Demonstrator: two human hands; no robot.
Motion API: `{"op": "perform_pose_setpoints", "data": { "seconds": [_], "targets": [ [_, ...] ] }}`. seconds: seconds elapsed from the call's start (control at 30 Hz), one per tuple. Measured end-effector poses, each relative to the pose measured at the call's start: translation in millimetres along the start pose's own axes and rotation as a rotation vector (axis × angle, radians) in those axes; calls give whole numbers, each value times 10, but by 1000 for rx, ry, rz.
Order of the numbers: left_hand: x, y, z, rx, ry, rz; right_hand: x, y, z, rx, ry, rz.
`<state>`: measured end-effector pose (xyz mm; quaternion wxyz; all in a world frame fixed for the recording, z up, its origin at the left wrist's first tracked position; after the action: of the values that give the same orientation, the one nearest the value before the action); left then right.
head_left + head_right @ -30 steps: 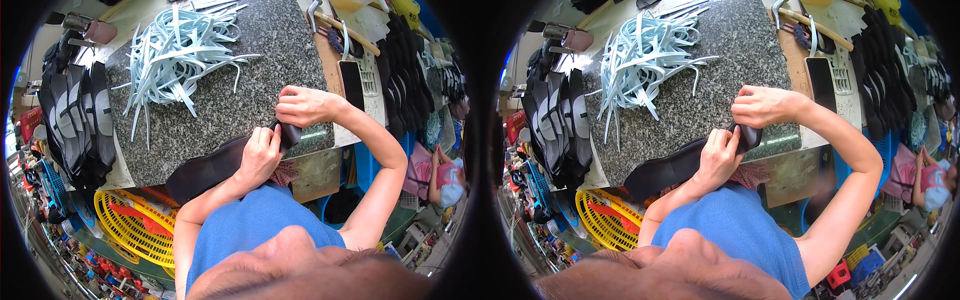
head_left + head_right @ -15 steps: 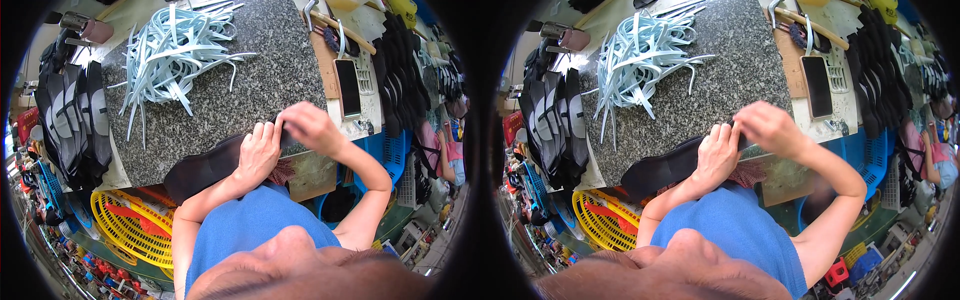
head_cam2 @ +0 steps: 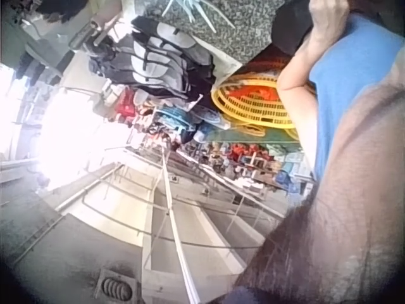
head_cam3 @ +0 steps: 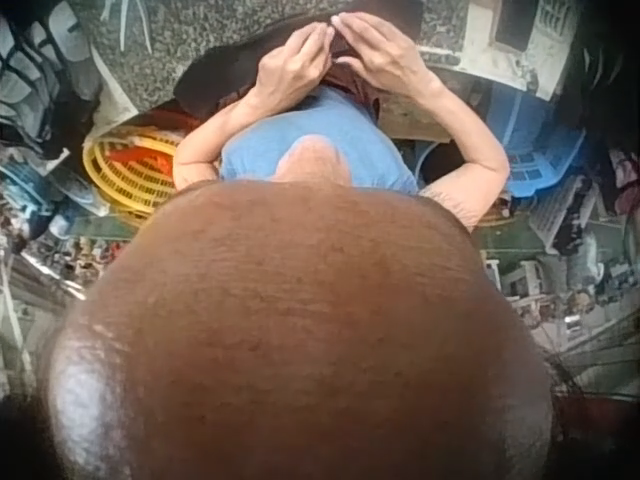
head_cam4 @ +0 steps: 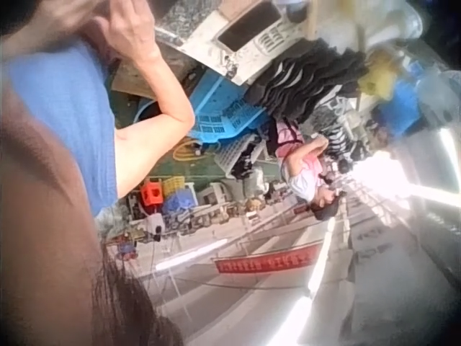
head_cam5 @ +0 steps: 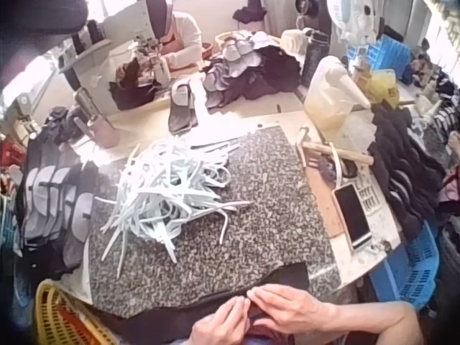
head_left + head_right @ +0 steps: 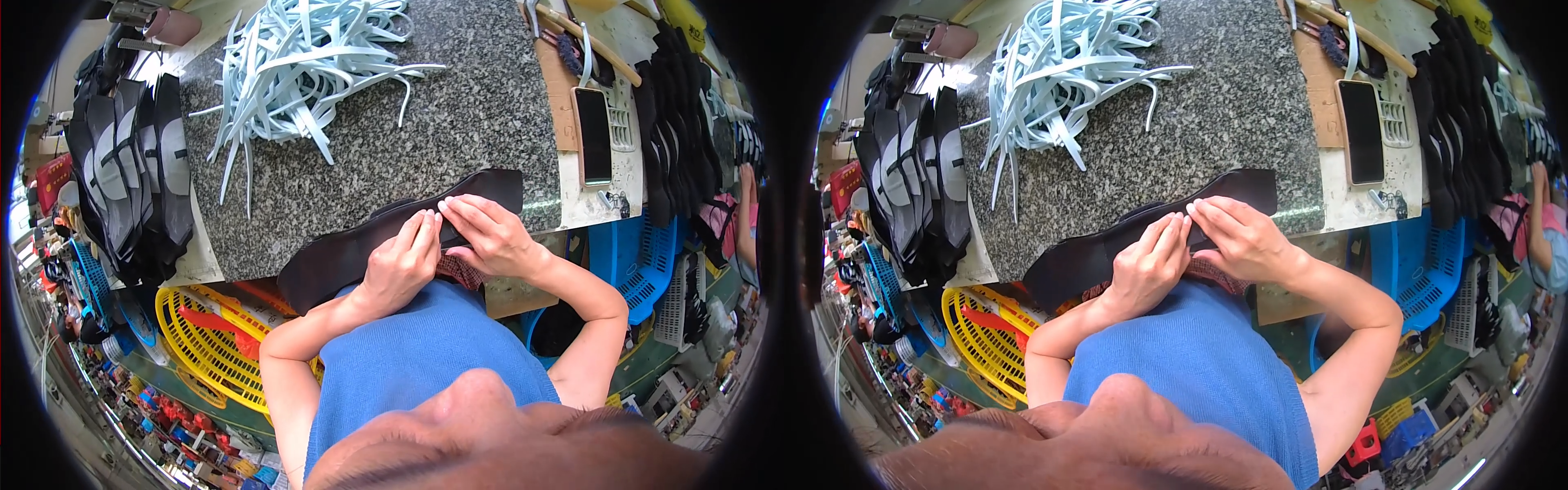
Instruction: Applying reinforcement or adhesive strips to shoe upper components at a workbench.
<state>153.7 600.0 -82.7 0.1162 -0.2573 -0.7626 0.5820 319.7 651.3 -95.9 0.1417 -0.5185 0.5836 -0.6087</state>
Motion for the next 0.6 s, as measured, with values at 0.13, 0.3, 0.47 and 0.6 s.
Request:
{"op": "perform_pose_setpoints", "data": {
  "seconds": [0.13,0.3,0.47,0.6],
  "targets": [
    [145,-189,155,49,-123,13,0,-45,12,53,54,-21],
    [163,-169,232,49,-42,-45,168,50,-169,81,24,-160],
    [290,-238,349,90,-35,132,329,159,-372,122,-5,-285],
    [374,-215,499,81,46,140,370,129,-513,223,12,-380]
  ]
}}
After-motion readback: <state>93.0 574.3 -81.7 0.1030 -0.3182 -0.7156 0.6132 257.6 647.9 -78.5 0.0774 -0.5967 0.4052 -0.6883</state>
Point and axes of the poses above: each hand's wrist, its own z-axis away from the middle knuckle, its own y-axis out of the palm, x = y × z, the point moved 4 cm from there along -z, towards the middle knuckle
